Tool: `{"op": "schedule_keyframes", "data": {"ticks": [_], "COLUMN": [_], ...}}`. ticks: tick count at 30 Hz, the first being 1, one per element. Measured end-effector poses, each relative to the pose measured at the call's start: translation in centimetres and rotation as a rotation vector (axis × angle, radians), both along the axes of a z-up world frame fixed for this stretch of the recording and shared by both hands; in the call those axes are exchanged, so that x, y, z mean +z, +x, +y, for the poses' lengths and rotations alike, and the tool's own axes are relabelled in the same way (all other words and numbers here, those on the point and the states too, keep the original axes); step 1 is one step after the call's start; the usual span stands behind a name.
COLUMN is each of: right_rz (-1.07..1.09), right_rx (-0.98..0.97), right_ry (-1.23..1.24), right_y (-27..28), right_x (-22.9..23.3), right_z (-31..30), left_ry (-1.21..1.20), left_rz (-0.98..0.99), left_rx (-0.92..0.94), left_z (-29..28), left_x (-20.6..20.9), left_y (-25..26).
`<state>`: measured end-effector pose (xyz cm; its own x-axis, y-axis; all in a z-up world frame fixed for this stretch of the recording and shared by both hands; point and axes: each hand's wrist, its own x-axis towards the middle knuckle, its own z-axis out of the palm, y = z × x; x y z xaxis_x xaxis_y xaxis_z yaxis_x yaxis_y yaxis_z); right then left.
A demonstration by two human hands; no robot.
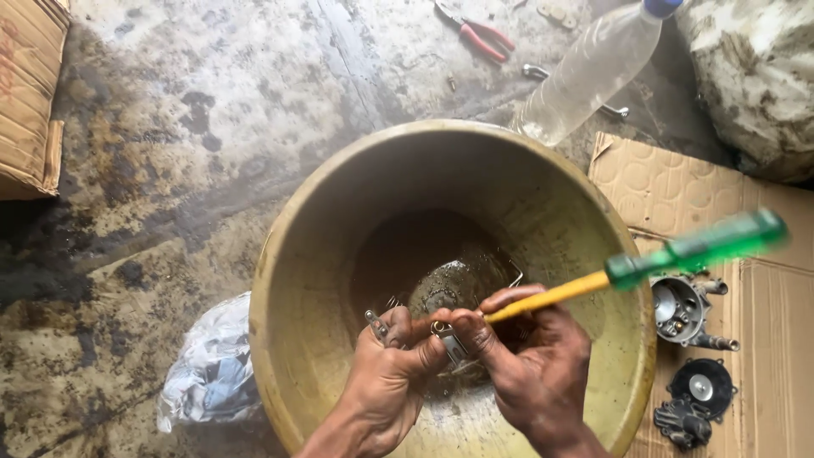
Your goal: Cleaning and inspecting small mechanical parts, springs, and screws in a basin of cleaning fluid.
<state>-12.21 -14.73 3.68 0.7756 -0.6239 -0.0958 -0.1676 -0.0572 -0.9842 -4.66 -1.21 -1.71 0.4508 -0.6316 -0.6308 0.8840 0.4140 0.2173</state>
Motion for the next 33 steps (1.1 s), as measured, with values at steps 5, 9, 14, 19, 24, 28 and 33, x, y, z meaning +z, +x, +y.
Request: {"op": "schedule_keyframes", "data": {"ticks": [5,9,14,19,24,28,33], "right_rz": [-0.165,-0.236,-0.281,-0.186,-0.173,-0.231,-0.197], "right_rx": [0.063,0.031,0.042,0.047,0.057,0.104,0.071], "right_ry": [-0.118,-0.103,-0.116,0.086,0.072,0.072,0.054], "right_y": [-0.9,-0.9,-0.9,-1.1,-0.8,-1.0,-0.4], "right_x": [-0.9,-1.3,-0.6,-0.7,-0.4,-0.9,-1.3], "right_z": [0.2,0.5,0.2,-0.4,-0.3,-0.5,-0.4], "left_ry": [0.025,0.086,0.129,0.112,0.101,0.087,0.103], "left_rz": [-0.098,-0.24,-0.353,-0.273,-0.26,-0.177,-0.181], "left_rx": [0.033,0.056,0.054,0.067,0.065,0.085,0.103], "left_z": [-0.1,-0.6,-0.5,-0.3,0.0,-0.1,-0.1], "left_x": [0.2,1.0,2.0,1.6,1.7,2.2,1.3], "left_y": [0.6,0.3,0.9,0.7,0.8,1.0,1.1]}}
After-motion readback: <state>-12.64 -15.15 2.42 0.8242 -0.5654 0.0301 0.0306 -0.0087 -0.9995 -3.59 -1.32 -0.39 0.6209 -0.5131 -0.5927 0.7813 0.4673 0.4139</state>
